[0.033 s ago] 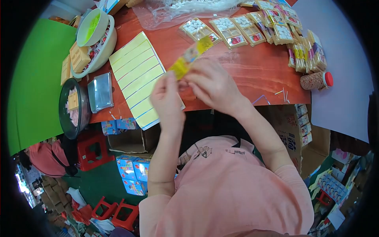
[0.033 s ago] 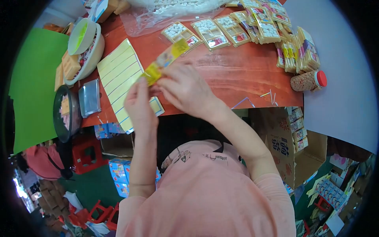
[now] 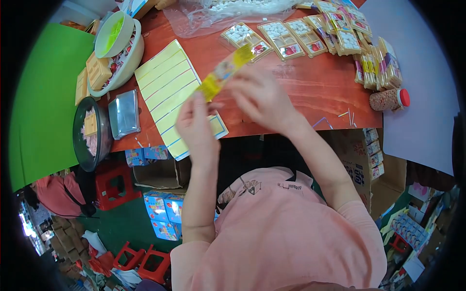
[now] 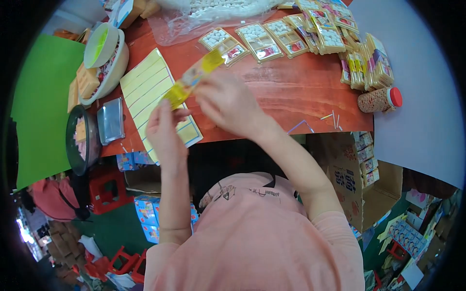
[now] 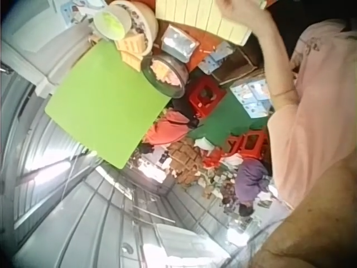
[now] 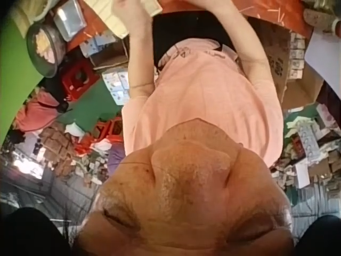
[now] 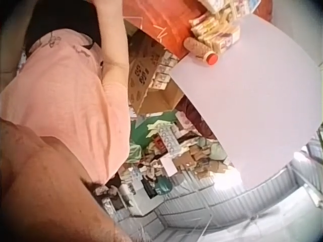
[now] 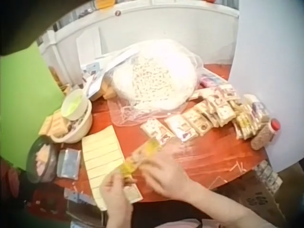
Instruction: Packaging small white toy components into yellow plastic trays and sealing them with adhesive labels.
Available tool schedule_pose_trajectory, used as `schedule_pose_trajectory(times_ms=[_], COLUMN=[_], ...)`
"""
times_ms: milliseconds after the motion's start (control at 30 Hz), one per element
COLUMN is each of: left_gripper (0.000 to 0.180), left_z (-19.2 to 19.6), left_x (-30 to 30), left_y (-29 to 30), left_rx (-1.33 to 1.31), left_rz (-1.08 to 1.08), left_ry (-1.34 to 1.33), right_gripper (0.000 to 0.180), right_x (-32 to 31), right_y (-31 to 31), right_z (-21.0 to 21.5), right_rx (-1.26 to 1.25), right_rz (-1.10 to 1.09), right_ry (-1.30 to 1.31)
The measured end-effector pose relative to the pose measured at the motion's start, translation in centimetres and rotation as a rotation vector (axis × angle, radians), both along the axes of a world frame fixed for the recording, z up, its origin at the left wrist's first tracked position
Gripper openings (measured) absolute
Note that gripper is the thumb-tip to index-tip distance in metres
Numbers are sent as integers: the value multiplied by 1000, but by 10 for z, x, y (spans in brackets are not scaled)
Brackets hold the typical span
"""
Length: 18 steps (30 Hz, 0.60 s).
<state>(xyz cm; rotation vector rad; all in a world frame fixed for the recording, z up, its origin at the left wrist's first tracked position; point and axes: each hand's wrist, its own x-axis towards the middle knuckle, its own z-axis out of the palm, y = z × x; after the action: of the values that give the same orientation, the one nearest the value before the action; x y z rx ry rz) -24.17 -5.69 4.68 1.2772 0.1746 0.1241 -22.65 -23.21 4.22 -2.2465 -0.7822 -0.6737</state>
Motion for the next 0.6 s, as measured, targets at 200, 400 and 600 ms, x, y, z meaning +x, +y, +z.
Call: schedule_pose_trajectory(times_ms=[200,400,600], left_gripper=[23,22,19], left_z=[10,1,19], left_x=[-23,-55,-66], left_y=[61,86,79], left_rx=[23,-3,-152], left_rz=[169,193,161], left_ry=[32,111,52], right_gripper=[48,53,48], right_x=[108,110,43], right_y=[-19,-12,-5], right_z=[-49,-48,-51], right_rx=[-209,-438,-506], right_rz=[-548,-680,-755], right_ry=[38,244,199])
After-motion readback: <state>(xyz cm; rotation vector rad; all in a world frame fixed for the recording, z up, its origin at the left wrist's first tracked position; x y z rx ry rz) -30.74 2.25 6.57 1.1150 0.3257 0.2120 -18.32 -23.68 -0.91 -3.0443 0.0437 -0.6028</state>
